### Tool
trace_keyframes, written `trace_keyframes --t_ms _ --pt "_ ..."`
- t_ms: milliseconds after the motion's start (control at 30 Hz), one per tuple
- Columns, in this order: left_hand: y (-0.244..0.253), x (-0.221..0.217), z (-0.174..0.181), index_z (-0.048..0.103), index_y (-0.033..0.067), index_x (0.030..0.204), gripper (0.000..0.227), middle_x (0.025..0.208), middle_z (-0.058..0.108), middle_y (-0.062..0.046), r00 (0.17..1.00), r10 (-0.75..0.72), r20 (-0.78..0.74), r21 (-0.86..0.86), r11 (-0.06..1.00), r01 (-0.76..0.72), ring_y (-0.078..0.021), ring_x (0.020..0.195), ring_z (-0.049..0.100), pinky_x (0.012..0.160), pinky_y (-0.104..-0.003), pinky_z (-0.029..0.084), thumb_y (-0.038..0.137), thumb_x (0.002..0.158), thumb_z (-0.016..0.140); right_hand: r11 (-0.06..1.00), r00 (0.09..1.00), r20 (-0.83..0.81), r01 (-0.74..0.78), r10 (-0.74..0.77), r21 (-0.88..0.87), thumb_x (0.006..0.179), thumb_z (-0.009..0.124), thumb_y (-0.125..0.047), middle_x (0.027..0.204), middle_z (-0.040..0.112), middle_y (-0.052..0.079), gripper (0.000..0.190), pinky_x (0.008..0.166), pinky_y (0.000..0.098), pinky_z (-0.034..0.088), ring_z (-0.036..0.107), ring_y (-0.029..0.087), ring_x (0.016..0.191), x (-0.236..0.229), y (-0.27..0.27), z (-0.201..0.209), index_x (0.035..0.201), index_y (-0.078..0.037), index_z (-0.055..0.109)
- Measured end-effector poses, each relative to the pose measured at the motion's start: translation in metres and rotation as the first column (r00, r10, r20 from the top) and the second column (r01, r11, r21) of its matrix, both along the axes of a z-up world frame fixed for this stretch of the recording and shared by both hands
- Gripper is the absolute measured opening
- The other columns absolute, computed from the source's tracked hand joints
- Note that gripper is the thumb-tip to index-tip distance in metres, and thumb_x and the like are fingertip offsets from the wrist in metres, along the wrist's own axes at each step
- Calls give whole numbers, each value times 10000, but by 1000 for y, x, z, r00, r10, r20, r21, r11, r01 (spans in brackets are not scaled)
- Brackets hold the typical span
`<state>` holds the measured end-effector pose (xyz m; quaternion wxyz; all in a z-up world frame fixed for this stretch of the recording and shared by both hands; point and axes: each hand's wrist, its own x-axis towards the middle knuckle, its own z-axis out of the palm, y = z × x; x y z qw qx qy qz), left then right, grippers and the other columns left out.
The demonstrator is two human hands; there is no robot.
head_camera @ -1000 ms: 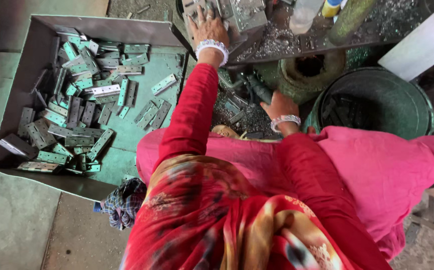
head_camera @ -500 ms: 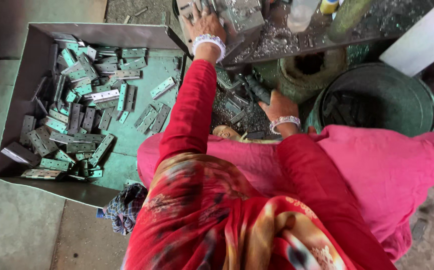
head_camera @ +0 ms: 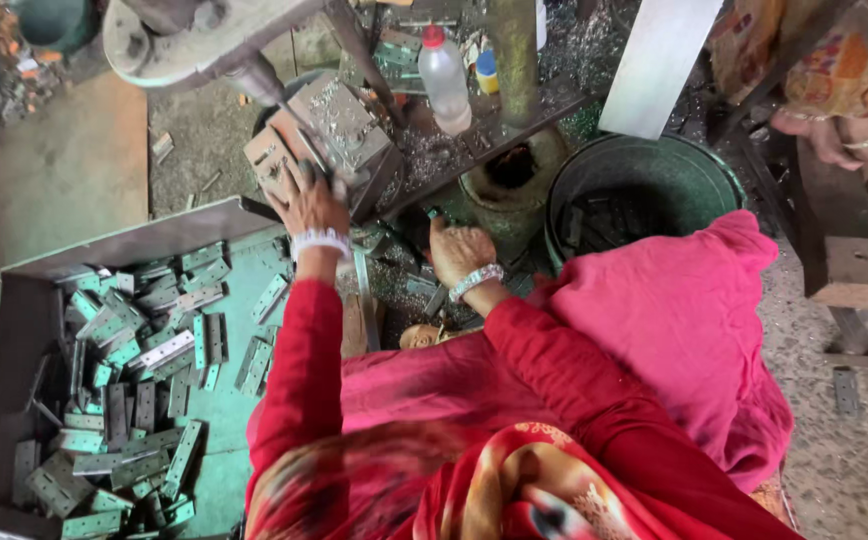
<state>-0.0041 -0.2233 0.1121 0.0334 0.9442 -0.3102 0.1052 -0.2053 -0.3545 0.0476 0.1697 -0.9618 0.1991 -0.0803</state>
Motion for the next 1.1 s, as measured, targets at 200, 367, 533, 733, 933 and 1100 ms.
trace_keyframes --t_ms 200,367,533,733,933,1100 --pt "15 -40 14 432 26 1520 916 1622 330 -139 999 -48 13 -67 997 49 -335 1540 177 1205 -637 15 388 758 788 998 997 -75 11 -7 62 942 668 -317 883 770 186 419 739 447 583 762 304 870 -1 -1 2 1189 14 596" --pt "5 -16 -2 483 59 1504 839 1617 397 -116 988 33 154 56 998 -42 -303 1536 248 1225 -602 55 232 745 796 995 997 -76 12 -4 103 904 715 -389 898 769 176 460 747 455 579 755 317 871 -7 0 18 1149 -17 601" --pt "10 -16 -15 625 71 1386 583 1497 554 -99 968 -33 250 -11 999 37 -307 1471 427 1266 -548 157 164 828 765 994 996 -84 23 -14 106 893 730 -408 915 766 185 471 765 459 578 751 331 888 -6 -1 21 1136 -26 603" --pt "14 -3 40 711 137 1107 361 1251 690 -81 976 174 129 -209 967 -144 -258 1233 592 1165 -520 314 275 801 842 992 996 -88 16 -6 123 917 715 -422 932 760 199 471 779 464 585 751 346 903 -7 -2 17 1134 -18 607" --pt "-15 13 56 722 161 1126 326 1176 726 -69 939 260 227 -236 950 -206 -257 1165 624 1059 -492 414 212 822 827 990 996 -91 6 6 139 913 697 -412 903 756 204 509 737 485 579 746 363 870 -11 -3 27 1185 2 580" --pt "-31 5 6 715 165 1272 395 1278 645 -173 990 116 -76 -302 944 -133 -364 1229 570 1089 -458 421 247 889 768 993 988 -152 28 -10 117 940 688 -436 921 761 208 485 771 483 580 747 365 887 -12 -3 27 1160 -13 601"
